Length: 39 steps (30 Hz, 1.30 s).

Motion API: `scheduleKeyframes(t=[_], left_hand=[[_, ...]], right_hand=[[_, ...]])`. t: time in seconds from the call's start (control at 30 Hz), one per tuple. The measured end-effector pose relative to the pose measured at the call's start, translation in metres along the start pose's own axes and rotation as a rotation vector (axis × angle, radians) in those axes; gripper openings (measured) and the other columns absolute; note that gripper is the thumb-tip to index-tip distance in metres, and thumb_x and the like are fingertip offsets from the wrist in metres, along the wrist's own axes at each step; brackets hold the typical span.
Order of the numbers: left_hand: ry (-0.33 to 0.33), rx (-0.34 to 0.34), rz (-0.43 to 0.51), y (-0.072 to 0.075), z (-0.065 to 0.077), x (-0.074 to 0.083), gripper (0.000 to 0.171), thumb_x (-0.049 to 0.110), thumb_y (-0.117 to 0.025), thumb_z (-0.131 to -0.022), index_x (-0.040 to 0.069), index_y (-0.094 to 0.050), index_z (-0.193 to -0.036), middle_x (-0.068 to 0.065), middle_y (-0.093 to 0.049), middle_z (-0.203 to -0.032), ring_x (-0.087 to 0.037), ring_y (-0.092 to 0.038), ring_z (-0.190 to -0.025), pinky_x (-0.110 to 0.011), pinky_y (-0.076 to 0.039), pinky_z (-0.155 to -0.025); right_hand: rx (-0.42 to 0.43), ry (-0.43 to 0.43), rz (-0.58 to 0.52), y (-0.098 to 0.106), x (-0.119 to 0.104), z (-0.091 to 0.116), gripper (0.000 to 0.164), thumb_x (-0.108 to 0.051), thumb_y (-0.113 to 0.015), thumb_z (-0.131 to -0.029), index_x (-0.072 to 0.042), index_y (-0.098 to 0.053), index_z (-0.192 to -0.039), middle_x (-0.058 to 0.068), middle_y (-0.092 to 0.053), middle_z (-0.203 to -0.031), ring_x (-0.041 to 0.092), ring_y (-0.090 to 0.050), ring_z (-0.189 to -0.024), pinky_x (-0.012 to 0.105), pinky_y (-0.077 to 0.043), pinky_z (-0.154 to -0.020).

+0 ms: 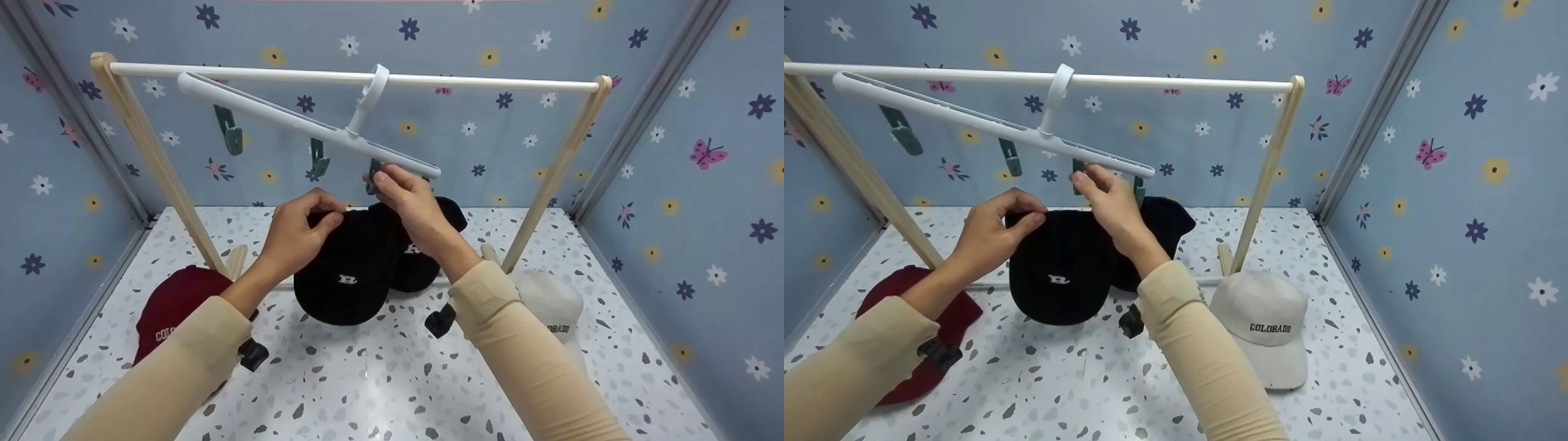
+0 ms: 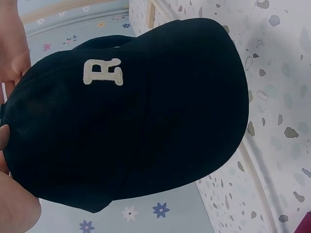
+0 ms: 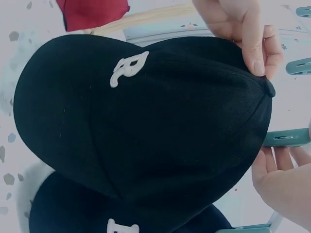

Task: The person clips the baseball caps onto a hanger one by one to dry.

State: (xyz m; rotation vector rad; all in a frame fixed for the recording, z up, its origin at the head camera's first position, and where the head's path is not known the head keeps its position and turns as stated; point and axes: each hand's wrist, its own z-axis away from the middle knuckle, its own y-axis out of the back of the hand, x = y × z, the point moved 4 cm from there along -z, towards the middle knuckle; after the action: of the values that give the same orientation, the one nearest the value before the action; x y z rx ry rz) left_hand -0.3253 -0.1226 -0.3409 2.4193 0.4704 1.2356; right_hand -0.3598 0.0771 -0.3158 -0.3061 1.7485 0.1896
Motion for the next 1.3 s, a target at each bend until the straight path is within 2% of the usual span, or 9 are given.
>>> scheduleKeyframes(t=[0.17, 0.43, 0.57, 0.77, 1.0, 1.3], left_hand=[[0.000, -0.006, -0.001, -0.0013, -0.0005, -0.0003, 0.006, 0.007, -0.071, -0.102, 0.008, -0.073, -0.108, -0.002, -0.076, -0.104, -0.016, -0.069, -0.098, -0.037, -0.054, -0.093], [0.009, -0.021, 0.004, -0.0017, 0.0011, -0.0006, 0.006, 0.009, -0.071, -0.103, 0.009, -0.073, -0.109, -0.003, -0.075, -0.105, -0.017, -0.069, -0.098, -0.038, -0.054, -0.095], [0.016, -0.020, 0.007, -0.0009, 0.0020, -0.0025, 0.006, 0.008, -0.071, -0.103, 0.009, -0.073, -0.109, -0.003, -0.075, -0.105, -0.017, -0.069, -0.099, -0.039, -0.054, -0.095], [0.015, -0.017, 0.009, -0.0010, 0.0024, -0.0019, 0.006, 0.008, -0.071, -0.103, 0.009, -0.073, -0.108, -0.003, -0.076, -0.105, -0.017, -0.069, -0.100, -0.039, -0.054, -0.096], [0.010, -0.010, 0.006, -0.0009, 0.0022, -0.0012, 0.006, 0.009, -0.071, -0.103, 0.008, -0.074, -0.108, -0.003, -0.076, -0.105, -0.017, -0.070, -0.100, -0.038, -0.054, -0.095], [0.018, -0.002, 0.012, 0.0015, 0.0032, -0.0028, 0.006, 0.010, -0.070, -0.103, 0.009, -0.073, -0.108, -0.004, -0.075, -0.106, -0.019, -0.069, -0.101, -0.039, -0.053, -0.097]], right_hand=[[0.008, -0.018, 0.023, 0.0029, -0.0001, 0.0024, 0.053, -0.024, -0.056, -0.112, -0.004, -0.044, -0.160, 0.013, -0.061, -0.150, 0.020, -0.056, -0.142, 0.030, -0.043, -0.118], [0.022, 0.086, 0.216, 0.0052, 0.0002, 0.0027, 0.042, -0.025, -0.059, -0.111, -0.004, -0.062, -0.147, 0.011, -0.073, -0.134, 0.018, -0.064, -0.130, 0.031, -0.046, -0.115], [0.063, 0.137, 0.276, 0.0066, 0.0023, 0.0008, 0.037, -0.025, -0.064, -0.109, -0.004, -0.069, -0.140, 0.009, -0.076, -0.128, 0.017, -0.067, -0.124, 0.031, -0.050, -0.110], [0.184, 0.173, 0.380, 0.0062, 0.0009, 0.0005, 0.035, -0.031, -0.069, -0.105, -0.008, -0.076, -0.131, 0.004, -0.079, -0.119, 0.014, -0.072, -0.113, 0.031, -0.056, -0.100], [0.260, 0.193, 0.414, 0.0032, -0.0013, -0.0011, 0.029, -0.035, -0.073, -0.103, -0.011, -0.084, -0.116, -0.002, -0.081, -0.106, 0.008, -0.070, -0.097, 0.027, -0.055, -0.088], [0.293, 0.162, 0.432, -0.0004, -0.0040, -0.0065, 0.027, -0.037, -0.074, -0.102, -0.013, -0.086, -0.108, -0.002, -0.082, -0.100, 0.010, -0.073, -0.099, 0.029, -0.058, -0.090]])
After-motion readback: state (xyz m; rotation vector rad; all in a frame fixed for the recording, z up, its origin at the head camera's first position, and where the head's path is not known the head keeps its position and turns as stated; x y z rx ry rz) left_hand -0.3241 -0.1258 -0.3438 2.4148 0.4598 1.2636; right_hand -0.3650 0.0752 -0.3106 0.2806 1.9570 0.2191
